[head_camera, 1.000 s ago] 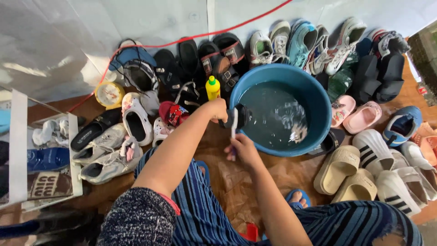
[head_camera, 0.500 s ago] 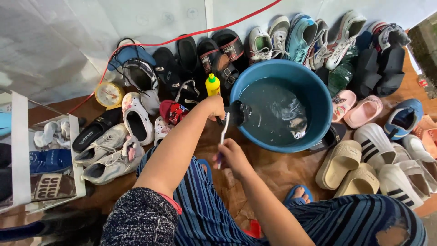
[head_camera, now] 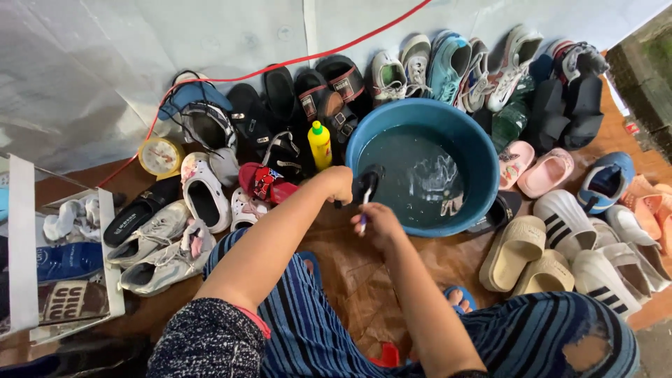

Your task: The person sits on the floor and scrubs a black shoe with a toothbrush, rinsing it in a blue basin of water. They then place the shoe on a white shoe rack and pick up another shoe to continue cleaning.

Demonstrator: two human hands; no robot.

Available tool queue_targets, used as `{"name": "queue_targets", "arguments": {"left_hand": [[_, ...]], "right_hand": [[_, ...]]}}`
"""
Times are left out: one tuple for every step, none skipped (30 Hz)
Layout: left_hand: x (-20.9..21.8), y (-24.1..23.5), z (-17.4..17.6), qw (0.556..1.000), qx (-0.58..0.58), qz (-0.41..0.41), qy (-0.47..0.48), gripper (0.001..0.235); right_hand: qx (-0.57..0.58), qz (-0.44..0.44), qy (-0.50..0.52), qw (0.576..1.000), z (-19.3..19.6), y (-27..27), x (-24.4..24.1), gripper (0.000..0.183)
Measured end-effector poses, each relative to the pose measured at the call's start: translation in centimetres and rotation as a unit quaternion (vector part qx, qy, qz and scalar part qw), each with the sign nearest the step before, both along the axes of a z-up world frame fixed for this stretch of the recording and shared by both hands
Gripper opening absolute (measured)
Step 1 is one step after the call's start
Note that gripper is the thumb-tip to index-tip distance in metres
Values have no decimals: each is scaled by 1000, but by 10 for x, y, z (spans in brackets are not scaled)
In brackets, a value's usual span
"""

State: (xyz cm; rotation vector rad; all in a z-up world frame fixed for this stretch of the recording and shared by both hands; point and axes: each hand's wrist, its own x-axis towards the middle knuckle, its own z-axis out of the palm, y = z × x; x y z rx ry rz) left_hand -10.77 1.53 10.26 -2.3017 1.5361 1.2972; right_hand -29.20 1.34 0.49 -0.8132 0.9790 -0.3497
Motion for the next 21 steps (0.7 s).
{"name": "queue_targets", "arguments": {"left_hand": [[-6,4,5,1000,6,-14,1,52],[-9,5,8,1000,7,-15,0,52],[-12,6,10,999,19,-26,-4,52],[-14,4,14,999,27,-37,-9,53],[-10,2,10,999,26,-38,-10,53],[-8,2,4,999,17,-34,-12,50],[-6,1,-3,999,9,-30,-14,48],[-3,2,1,999,9,-30,-13,48],[-1,3,4,999,2,-29,-24,47],[2,4,7,999,-6,-27,-35,45],[1,5,8,999,-6,-28,-35,45],[1,6,10,999,-3,-33,-29,49],[1,6,11,999,0,-38,-22,52],[-2,6,7,999,0,-38,-22,52],[-5,5,3,998,2,-53,-15,56],[-9,4,-2,998,5,-67,-7,59],[-12,6,4,998,7,-68,-5,59],[-16,7,11,998,11,-63,-16,59],[-20,9,18,998,16,-58,-27,59],[-15,4,6,998,17,-56,-25,59],[-10,-1,-6,997,12,-56,-44,53]], "right_hand": [[10,-21,-2,1000,-21,-14,-3,20],[11,-22,-2,1000,-19,-15,-5,20],[10,-25,-3,1000,-17,-17,-7,21],[7,-27,-3,1000,-13,-21,-9,22],[6,-28,-4,1000,-4,-13,-4,22],[5,-30,-14,999,4,-3,-1,22],[4,-31,-24,999,12,6,1,22],[4,-31,-23,999,22,16,6,22],[9,-19,-30,999,32,25,10,23],[13,-7,-37,999,43,34,14,24],[14,-7,-37,999,32,26,13,24],[14,-24,-27,999,23,16,13,23],[14,-41,-18,999,13,6,13,22],[15,-41,-18,999,2,-4,7,22],[13,-44,-2,999,-9,-15,2,23],[13,-48,15,999,-20,-24,-5,23],[15,-49,16,999,-19,-17,-4,23],[20,-51,9,998,-17,-11,-3,22],[25,-54,3,998,-15,-6,-2,20],[27,-52,6,998,0,14,1,20],[36,-38,-1,999,15,33,5,20]]}}
